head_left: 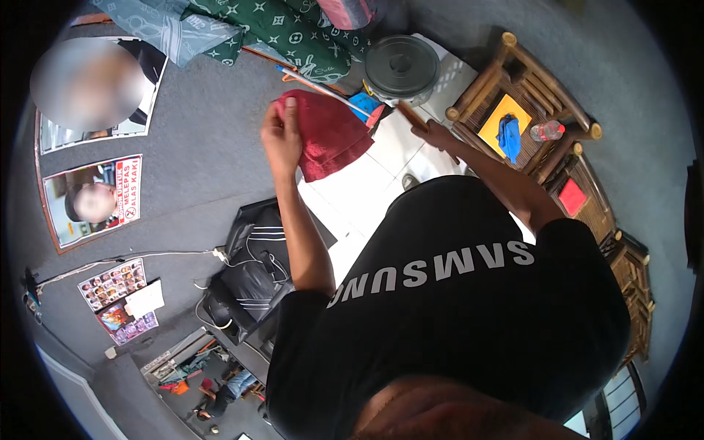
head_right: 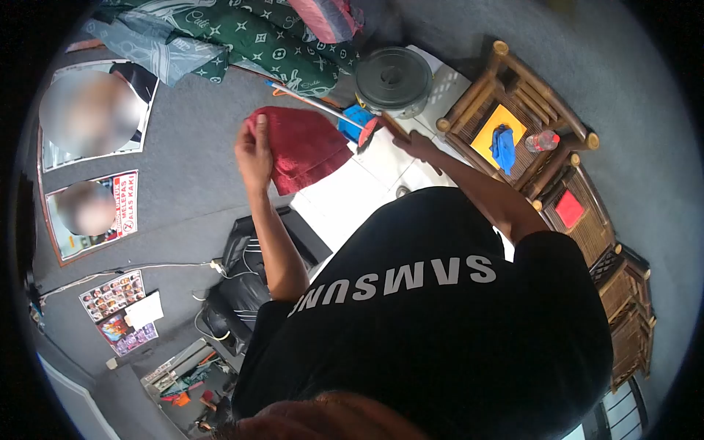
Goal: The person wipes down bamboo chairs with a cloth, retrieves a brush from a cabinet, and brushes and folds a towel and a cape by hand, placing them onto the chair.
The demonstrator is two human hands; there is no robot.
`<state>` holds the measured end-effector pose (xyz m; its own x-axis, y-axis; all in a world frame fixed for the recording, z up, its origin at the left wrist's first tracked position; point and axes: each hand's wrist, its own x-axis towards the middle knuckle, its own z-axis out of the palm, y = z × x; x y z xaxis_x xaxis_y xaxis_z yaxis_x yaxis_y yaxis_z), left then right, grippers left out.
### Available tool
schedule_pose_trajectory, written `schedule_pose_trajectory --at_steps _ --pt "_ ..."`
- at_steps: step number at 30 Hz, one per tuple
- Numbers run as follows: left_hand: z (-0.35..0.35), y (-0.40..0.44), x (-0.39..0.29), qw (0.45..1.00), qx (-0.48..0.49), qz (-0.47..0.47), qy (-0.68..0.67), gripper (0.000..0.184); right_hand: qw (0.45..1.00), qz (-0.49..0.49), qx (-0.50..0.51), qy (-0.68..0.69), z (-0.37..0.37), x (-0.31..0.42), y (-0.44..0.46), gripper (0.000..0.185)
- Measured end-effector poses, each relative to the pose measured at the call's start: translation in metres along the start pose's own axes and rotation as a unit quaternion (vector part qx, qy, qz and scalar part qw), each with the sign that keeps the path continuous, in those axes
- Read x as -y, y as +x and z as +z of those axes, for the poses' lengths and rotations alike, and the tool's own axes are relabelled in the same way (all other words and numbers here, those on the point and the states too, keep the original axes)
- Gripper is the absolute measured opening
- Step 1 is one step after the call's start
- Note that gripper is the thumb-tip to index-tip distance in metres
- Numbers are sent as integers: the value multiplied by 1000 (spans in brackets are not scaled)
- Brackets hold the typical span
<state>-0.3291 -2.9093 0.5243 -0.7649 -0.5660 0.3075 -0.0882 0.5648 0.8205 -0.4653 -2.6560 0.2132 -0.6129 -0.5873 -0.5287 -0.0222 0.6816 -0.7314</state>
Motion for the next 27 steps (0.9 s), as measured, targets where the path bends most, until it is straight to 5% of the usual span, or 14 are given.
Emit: schedule_pose_trajectory --at_steps 3,9,10,14,15,18,20,21,22,25,27 --pt "4 -4 -13 986 75 21 150 25 975 -59 -21 213 -50 68 -39 57" --pt "9 1 -39 948 231 92 196 20 886 -352 -87 290 -73 138 -65 54" --pt "8 4 -43 947 275 62 156 21 946 -249 38 203 -97 160 -91 66" --pt "9 29 -6 939 342 -21 -40 30 925 -301 154 172 -93 181 -109 67" --pt "15 30 7 912 313 -111 -241 36 924 -295 132 205 -82 175 -104 67" --pt "42 -1 56 688 190 -314 -626 62 899 -271 90 333 -67 173 -100 64" --pt "82 -72 179 719 175 -275 -614 67 892 -208 88 392 -63 157 -93 59" --pt "98 -91 136 673 153 -352 -632 80 886 -174 81 423 -63 151 -91 57" --pt "106 -118 149 508 198 -451 -707 98 870 -192 57 451 -66 149 -99 49" --pt "114 -153 115 515 195 -396 -735 107 908 -54 40 413 -70 109 -87 45" --pt "118 -145 111 613 169 -403 -658 93 930 -43 -15 364 -70 90 -85 47"
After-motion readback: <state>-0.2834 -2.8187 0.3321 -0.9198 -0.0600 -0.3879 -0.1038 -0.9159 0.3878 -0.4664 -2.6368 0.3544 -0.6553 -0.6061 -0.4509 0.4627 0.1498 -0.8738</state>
